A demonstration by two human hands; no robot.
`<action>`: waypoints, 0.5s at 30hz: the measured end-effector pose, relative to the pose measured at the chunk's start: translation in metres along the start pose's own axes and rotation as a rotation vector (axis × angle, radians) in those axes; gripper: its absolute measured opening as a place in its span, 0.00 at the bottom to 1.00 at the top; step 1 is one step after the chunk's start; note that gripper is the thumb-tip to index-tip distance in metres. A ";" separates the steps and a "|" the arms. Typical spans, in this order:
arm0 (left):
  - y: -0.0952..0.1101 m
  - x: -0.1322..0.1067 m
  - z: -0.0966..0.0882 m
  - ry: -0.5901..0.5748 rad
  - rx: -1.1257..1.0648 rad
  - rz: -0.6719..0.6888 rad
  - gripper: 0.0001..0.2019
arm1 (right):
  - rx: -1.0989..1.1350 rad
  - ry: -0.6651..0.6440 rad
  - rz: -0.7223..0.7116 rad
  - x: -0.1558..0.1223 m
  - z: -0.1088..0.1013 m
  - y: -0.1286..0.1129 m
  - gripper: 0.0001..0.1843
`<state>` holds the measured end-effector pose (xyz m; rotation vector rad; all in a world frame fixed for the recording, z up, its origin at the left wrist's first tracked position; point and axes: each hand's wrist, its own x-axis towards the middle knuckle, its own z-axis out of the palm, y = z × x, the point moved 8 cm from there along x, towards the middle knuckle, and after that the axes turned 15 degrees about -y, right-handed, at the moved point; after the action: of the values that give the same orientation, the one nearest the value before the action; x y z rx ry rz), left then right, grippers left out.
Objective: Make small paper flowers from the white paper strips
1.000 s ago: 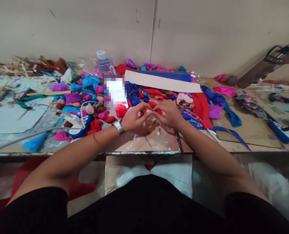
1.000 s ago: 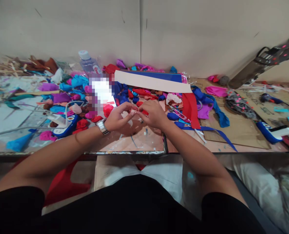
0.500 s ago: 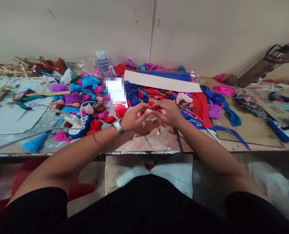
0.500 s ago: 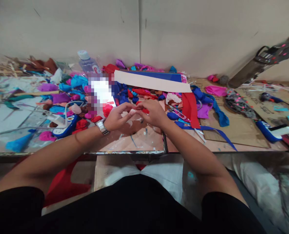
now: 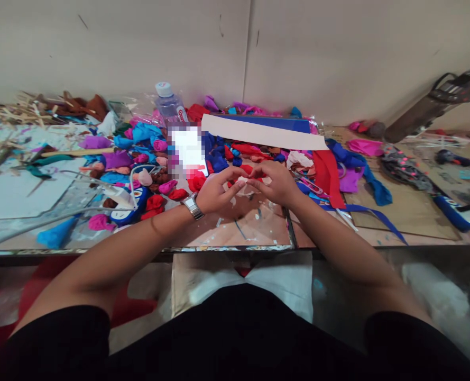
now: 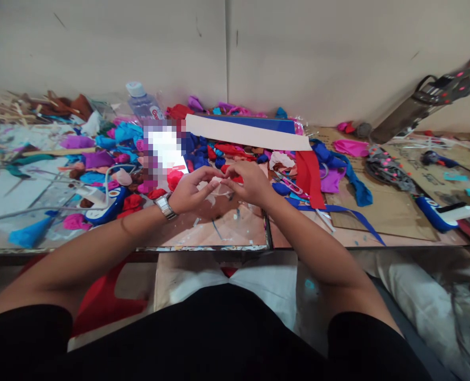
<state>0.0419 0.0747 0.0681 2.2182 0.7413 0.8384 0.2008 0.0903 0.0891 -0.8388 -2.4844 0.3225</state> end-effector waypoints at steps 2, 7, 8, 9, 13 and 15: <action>-0.001 0.000 0.000 0.006 -0.020 -0.001 0.17 | -0.038 0.008 -0.017 -0.001 -0.002 -0.002 0.22; -0.003 0.001 0.001 0.015 -0.115 0.017 0.18 | -0.048 0.023 -0.075 -0.003 -0.004 -0.008 0.17; -0.003 0.001 0.001 0.016 -0.130 0.028 0.19 | -0.037 0.024 -0.073 -0.003 -0.003 -0.007 0.17; -0.003 0.001 0.001 0.014 -0.138 0.042 0.20 | -0.025 0.025 -0.069 -0.003 -0.002 -0.007 0.16; 0.000 0.001 0.001 0.005 -0.086 0.054 0.17 | 0.035 0.044 -0.076 -0.002 0.000 -0.004 0.16; -0.001 0.001 0.002 0.000 -0.066 0.032 0.17 | 0.076 0.058 -0.095 -0.002 -0.002 -0.005 0.15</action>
<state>0.0434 0.0753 0.0668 2.1765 0.6708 0.8665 0.2004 0.0856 0.0916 -0.6881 -2.4329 0.3520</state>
